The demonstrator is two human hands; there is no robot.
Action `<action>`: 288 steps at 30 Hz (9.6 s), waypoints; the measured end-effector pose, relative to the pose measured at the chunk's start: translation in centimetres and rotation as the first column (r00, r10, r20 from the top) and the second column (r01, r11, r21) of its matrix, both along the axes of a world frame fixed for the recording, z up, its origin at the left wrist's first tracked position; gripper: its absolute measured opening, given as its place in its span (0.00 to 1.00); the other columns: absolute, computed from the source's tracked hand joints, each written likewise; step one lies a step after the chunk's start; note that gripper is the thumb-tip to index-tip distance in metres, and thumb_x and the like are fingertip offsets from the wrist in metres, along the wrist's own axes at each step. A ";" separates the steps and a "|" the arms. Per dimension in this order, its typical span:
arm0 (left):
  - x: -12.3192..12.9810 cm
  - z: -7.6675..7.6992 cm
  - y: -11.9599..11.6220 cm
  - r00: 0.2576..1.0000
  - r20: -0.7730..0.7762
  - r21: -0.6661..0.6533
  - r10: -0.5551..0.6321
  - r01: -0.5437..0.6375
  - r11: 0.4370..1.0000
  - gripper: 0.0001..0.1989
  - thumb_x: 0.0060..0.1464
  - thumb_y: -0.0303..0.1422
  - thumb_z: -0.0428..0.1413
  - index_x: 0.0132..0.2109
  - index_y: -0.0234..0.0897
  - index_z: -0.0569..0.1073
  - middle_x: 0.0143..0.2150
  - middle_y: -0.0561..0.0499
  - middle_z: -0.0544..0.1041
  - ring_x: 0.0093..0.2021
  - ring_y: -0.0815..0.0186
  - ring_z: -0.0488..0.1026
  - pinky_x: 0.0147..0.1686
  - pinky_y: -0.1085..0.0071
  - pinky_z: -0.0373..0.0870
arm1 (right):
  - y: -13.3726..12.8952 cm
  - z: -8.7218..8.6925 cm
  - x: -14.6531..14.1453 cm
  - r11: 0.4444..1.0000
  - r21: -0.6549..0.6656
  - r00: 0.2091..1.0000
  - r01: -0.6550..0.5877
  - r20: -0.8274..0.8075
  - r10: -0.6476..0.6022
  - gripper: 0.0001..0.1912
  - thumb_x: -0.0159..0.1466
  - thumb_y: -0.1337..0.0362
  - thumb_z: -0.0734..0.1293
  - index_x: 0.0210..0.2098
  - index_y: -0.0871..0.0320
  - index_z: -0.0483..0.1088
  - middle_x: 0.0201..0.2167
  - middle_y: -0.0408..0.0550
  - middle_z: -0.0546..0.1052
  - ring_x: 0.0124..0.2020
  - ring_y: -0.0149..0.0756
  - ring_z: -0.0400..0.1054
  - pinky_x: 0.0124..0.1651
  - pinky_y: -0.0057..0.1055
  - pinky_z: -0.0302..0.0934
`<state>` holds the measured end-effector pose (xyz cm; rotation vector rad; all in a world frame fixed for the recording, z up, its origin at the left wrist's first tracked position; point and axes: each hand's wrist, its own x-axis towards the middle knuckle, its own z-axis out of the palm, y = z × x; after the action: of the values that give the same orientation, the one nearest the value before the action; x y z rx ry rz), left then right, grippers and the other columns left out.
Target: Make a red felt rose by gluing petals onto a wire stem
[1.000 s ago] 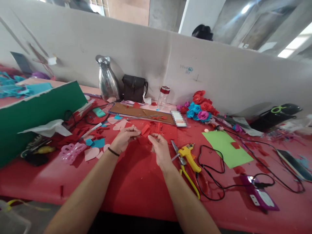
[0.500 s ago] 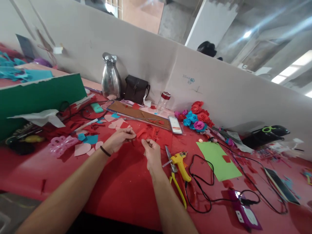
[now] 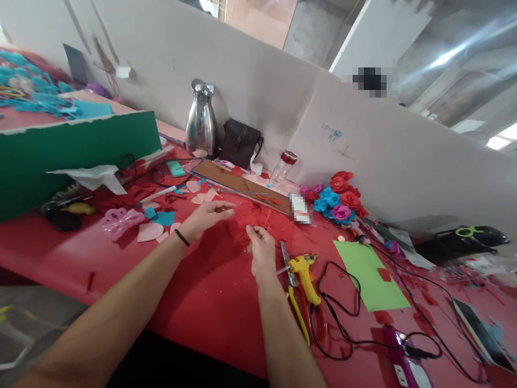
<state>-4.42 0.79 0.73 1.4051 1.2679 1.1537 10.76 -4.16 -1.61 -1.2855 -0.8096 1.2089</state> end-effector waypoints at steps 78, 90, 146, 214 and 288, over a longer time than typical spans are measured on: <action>2.0 -0.1 -1.1 0.801 0.595 -0.294 -0.065 0.292 0.910 0.06 0.36 0.27 0.64 0.26 0.34 0.74 0.22 0.55 0.71 0.22 0.75 0.67 0.25 0.78 0.65 | -0.3 1.4 0.1 0.999 0.044 0.989 0.009 -0.149 -0.002 0.15 0.44 0.58 0.70 0.28 0.58 0.65 0.13 0.29 0.56 0.12 0.19 0.42 0.16 0.22 0.40; 2.3 -0.7 -1.2 0.880 0.450 -0.200 -0.153 0.266 0.943 0.10 0.34 0.33 0.66 0.24 0.34 0.73 0.23 0.54 0.73 0.24 0.72 0.69 0.28 0.74 0.64 | -0.6 1.3 -0.1 0.999 0.035 1.000 -0.022 0.006 0.021 0.13 0.46 0.57 0.68 0.27 0.58 0.66 0.15 0.32 0.59 0.15 0.21 0.45 0.18 0.22 0.41; 1.9 -0.6 -1.0 0.902 0.407 -0.157 -0.146 0.226 0.961 0.11 0.34 0.34 0.65 0.26 0.33 0.74 0.22 0.55 0.71 0.23 0.72 0.66 0.26 0.74 0.62 | -0.8 1.0 -0.1 0.996 0.079 0.993 -0.039 0.117 0.030 0.11 0.49 0.57 0.67 0.25 0.58 0.67 0.16 0.34 0.59 0.18 0.24 0.47 0.21 0.24 0.43; 1.9 -0.4 -1.4 0.934 0.274 -0.055 -0.227 0.251 0.966 0.11 0.41 0.37 0.63 0.32 0.35 0.79 0.34 0.45 0.80 0.35 0.63 0.73 0.38 0.67 0.68 | -1.2 1.1 -0.5 0.981 0.161 0.992 -0.110 -0.037 0.117 0.14 0.57 0.50 0.60 0.30 0.54 0.60 0.18 0.34 0.54 0.17 0.26 0.44 0.21 0.24 0.41; -0.7 -3.8 -6.7 0.875 -0.468 0.041 -0.121 0.159 0.986 0.05 0.42 0.33 0.61 0.27 0.35 0.73 0.25 0.52 0.77 0.27 0.67 0.72 0.26 0.74 0.61 | -11.1 5.6 7.3 0.909 -0.203 0.708 -0.365 0.573 0.412 0.22 0.54 0.45 0.64 0.31 0.60 0.66 0.15 0.37 0.62 0.16 0.26 0.53 0.23 0.27 0.52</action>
<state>-5.14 -5.94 -3.07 1.8774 1.4256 0.7960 18.07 -15.26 4.00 -1.6510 -1.5891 1.1567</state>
